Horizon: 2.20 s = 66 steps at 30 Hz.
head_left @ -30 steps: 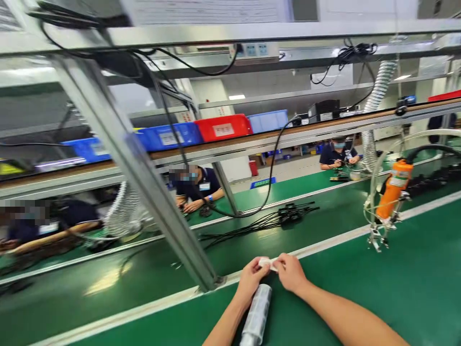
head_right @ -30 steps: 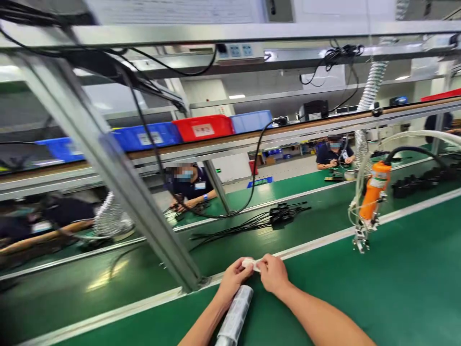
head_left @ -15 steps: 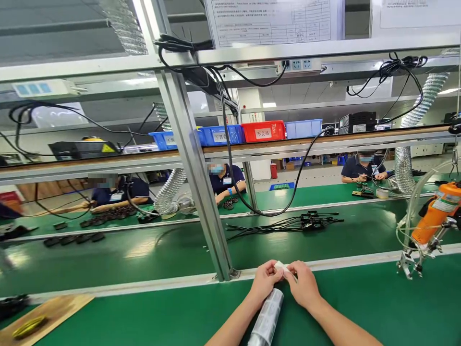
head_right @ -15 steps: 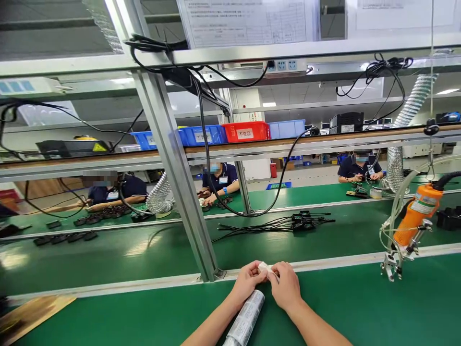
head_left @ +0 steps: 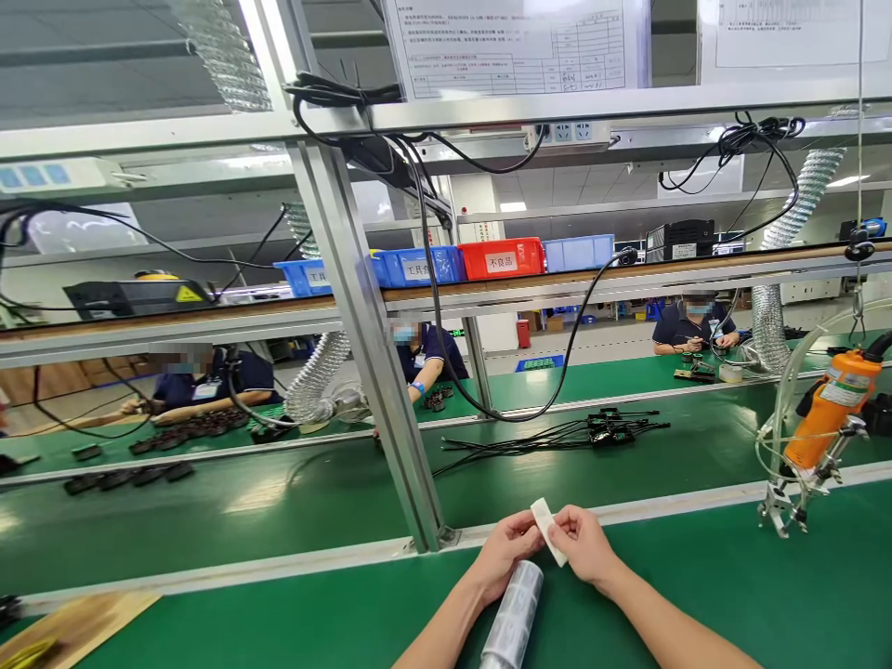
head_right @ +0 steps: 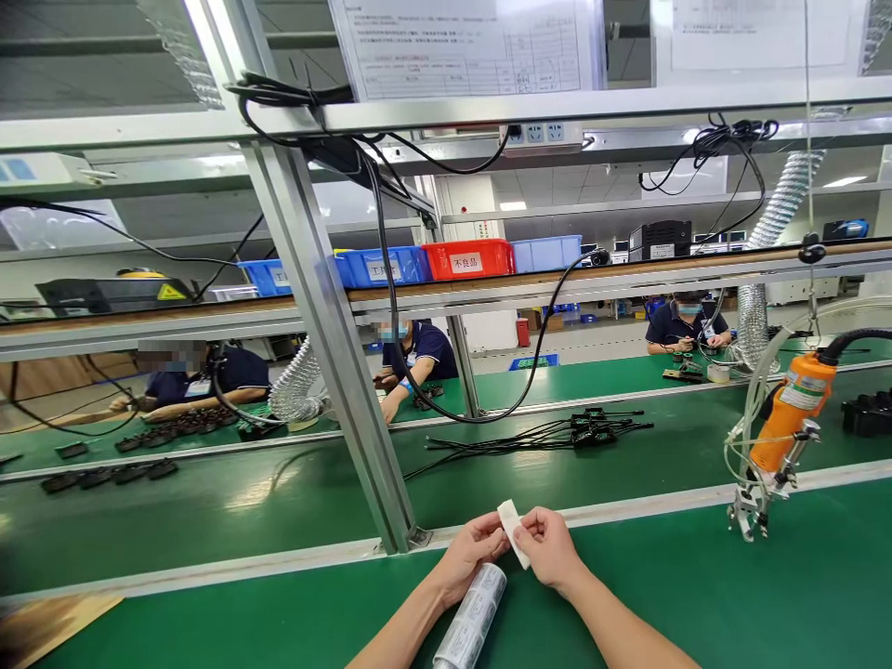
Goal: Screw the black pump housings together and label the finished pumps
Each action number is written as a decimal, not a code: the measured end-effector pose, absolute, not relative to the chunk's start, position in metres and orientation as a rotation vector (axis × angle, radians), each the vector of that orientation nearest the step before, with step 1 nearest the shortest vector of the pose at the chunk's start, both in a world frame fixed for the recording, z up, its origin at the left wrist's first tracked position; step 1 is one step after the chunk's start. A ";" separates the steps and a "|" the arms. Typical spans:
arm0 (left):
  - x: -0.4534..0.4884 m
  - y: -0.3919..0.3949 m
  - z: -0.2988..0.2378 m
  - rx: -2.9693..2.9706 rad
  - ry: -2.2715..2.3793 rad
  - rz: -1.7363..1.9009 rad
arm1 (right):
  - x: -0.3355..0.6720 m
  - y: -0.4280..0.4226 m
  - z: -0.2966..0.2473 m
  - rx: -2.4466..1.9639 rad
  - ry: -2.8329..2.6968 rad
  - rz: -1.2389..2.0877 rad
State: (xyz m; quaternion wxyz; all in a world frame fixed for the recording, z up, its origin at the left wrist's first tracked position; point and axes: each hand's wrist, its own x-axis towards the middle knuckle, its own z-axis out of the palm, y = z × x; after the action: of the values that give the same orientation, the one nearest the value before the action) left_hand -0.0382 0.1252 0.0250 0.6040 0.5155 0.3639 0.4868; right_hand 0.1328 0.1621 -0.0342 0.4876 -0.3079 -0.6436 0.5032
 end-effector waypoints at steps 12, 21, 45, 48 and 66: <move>-0.039 0.123 0.018 1.208 0.836 1.095 | 0.134 0.170 -0.044 -0.695 -1.650 1.444; -0.038 0.124 0.021 1.264 0.810 1.073 | 0.134 0.166 -0.048 -0.769 -1.562 1.362; -0.032 0.146 -0.001 1.160 1.005 1.327 | 0.135 0.134 -0.016 -1.041 -1.661 0.818; -0.033 0.144 0.000 1.173 0.996 1.298 | 0.131 0.135 -0.017 -1.015 -1.654 0.881; -0.030 0.142 0.002 1.170 0.955 1.270 | 0.140 0.128 -0.009 -1.091 -1.692 0.630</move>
State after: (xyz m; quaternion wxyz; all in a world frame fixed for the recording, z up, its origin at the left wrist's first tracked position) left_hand -0.0298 0.1420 0.0020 0.5516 0.4944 0.4038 0.5368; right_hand 0.1399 0.1280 -0.0089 0.4936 -0.4499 -0.6976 0.2596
